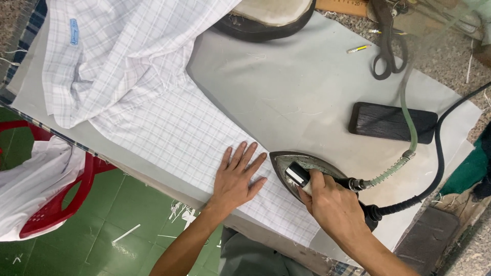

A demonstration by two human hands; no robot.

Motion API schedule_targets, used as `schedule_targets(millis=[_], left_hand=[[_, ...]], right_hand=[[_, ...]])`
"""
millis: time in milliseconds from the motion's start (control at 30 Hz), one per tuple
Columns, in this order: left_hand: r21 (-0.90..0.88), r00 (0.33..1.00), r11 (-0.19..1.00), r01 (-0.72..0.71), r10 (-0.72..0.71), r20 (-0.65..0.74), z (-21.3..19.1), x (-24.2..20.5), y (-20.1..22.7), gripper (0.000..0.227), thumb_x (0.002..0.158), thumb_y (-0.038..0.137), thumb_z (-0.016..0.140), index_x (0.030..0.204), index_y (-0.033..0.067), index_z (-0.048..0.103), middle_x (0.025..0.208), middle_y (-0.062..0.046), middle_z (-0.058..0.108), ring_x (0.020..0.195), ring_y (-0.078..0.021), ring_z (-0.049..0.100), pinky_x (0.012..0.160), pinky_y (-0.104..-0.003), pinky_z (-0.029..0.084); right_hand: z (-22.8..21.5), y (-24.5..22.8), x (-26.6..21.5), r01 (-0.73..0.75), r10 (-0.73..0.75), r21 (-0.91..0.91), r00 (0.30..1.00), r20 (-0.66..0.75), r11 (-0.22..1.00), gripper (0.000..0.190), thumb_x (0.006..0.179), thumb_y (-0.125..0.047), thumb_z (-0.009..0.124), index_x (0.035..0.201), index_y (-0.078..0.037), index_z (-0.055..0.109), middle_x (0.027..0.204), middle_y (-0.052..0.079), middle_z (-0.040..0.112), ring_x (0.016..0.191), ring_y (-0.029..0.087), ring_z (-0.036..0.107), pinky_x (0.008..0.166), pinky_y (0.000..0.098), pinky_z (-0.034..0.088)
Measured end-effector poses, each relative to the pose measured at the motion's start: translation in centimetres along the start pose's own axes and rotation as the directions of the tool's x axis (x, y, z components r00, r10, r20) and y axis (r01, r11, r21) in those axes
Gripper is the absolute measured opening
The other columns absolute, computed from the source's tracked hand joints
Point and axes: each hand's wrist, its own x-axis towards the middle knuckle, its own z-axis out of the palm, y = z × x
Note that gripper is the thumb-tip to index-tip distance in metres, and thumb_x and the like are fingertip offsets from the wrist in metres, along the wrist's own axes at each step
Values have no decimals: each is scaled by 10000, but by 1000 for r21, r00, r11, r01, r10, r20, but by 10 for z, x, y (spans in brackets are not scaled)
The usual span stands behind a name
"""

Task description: The person irons a white checkered shirt on a worktable using a steam iron. They smooth the fabric, iron the sleeve and body, and use a black rectangular object to press the fabric while ironing. The person also uses scissors to trim a thread from the shirt.

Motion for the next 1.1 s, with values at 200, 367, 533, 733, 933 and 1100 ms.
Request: schedule_targets(millis=[200, 367, 533, 733, 933, 1100], left_hand=[[-19, 1000, 1000, -7, 7, -10, -4, 1, -6, 520, 1054, 475, 523, 1446, 145, 610, 1580, -101, 479, 1491, -293, 408, 1251, -492, 262], [114, 955, 991, 71, -101, 280, -8, 11, -40, 658, 1080, 601, 196, 1604, 230, 338, 1693, -80, 258, 1575, -289, 162, 1282, -514, 58], [95, 994, 993, 67, -58, -88, -24, 21, -64, 467, 1059, 441, 526, 1444, 194, 623, 1563, -69, 519, 1483, -280, 437, 1239, -516, 285], [156, 997, 986, 58, -50, -55, -23, 17, -57, 529, 1088, 452, 456, 1474, 116, 589, 1598, -181, 438, 1499, -341, 399, 1251, -537, 278], [17, 997, 998, -57, 57, -42, -6, 6, -20, 558, 1069, 433, 532, 1490, 67, 532, 1557, -168, 502, 1482, -335, 427, 1259, -511, 281], [41, 1000, 999, 21, -20, -19, -3, 1, -18, 528, 1061, 460, 511, 1499, 167, 554, 1609, -113, 440, 1517, -294, 369, 1264, -501, 234]], right_hand=[[1, -6, 18, 43, -43, -14, 999, -3, 999, 453, 985, -504, 592, 1142, -87, 508, 730, 66, 658, 478, 304, 661, 349, 427, 503], [-3, -10, 24, 50, -50, 18, 999, 19, 999, 436, 993, -491, 585, 1133, -85, 512, 740, 66, 648, 471, 299, 642, 339, 448, 506], [-9, -11, 27, 29, -31, 77, 999, 31, 997, 479, 987, -523, 589, 1144, -77, 509, 738, 64, 667, 470, 298, 646, 335, 439, 499], [-31, -18, 30, 19, -21, 151, 1000, 13, 988, 542, 981, -567, 555, 1206, -75, 537, 810, 85, 677, 570, 326, 696, 343, 444, 499], [-31, -18, 31, 45, -46, 113, 999, 4, 993, 616, 977, -615, 488, 1272, -75, 527, 891, 108, 678, 632, 348, 706, 361, 474, 529], [-24, -14, 26, 44, -41, 141, 999, -27, 989, 543, 973, -561, 588, 1202, -70, 538, 697, 108, 656, 473, 381, 626, 356, 514, 496]])
